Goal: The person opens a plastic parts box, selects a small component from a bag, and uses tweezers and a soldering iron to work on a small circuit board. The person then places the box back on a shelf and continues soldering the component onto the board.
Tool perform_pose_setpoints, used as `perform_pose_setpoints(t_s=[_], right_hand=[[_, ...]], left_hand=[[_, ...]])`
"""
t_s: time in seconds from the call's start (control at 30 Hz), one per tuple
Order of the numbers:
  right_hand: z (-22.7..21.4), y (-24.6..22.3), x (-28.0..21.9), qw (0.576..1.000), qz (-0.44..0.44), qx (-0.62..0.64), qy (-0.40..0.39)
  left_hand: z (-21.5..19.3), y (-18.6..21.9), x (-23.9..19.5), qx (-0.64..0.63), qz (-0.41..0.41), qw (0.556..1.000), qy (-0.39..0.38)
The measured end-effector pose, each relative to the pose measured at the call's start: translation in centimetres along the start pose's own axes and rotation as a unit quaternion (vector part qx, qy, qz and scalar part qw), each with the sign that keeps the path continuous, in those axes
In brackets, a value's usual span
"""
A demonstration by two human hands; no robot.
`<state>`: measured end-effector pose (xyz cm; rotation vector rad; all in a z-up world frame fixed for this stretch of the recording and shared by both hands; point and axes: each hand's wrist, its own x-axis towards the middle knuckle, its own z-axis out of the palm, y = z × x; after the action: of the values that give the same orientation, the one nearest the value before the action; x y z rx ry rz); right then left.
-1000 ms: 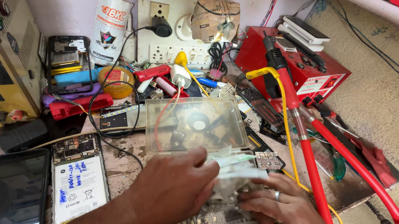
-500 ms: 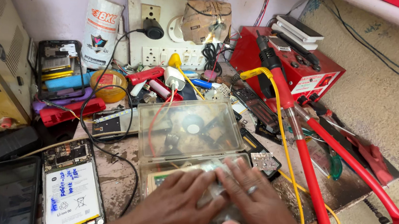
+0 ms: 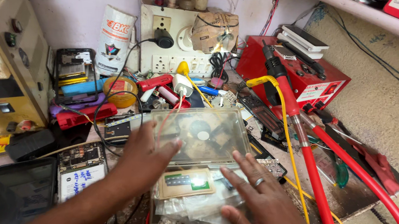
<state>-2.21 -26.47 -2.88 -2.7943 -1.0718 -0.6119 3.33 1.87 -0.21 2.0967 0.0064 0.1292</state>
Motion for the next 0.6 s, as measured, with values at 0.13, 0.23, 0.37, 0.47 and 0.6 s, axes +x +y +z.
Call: perform_pose_setpoints(t_s=[0.13,0.23,0.37,0.47,0.6], right_hand=[[0.5,-0.9,0.7,0.999,0.003,0.007,-0.046],[0.4,-1.1,0.7,0.999,0.013,-0.003,-0.05],[-0.6,-1.4,0.4,0.996,0.042,0.074,0.038],[-0.9,-1.7,-0.9,0.964,0.163,0.178,0.113],[1.3,-0.1,-3.5,0.866,0.301,0.342,0.206]], left_hand=[[1.5,-0.7,-0.2,-0.129,-0.119,0.984,-0.034],[1.5,-1.2,0.1,-0.252,-0.124,0.959,-0.035],[1.1,-1.0,0.0,-0.337,-0.088,0.937,-0.039],[0.4,-1.0,-0.6,-0.345,-0.055,0.937,-0.015],[0.0,-1.3,-0.5,-0.452,-0.083,0.886,-0.063]])
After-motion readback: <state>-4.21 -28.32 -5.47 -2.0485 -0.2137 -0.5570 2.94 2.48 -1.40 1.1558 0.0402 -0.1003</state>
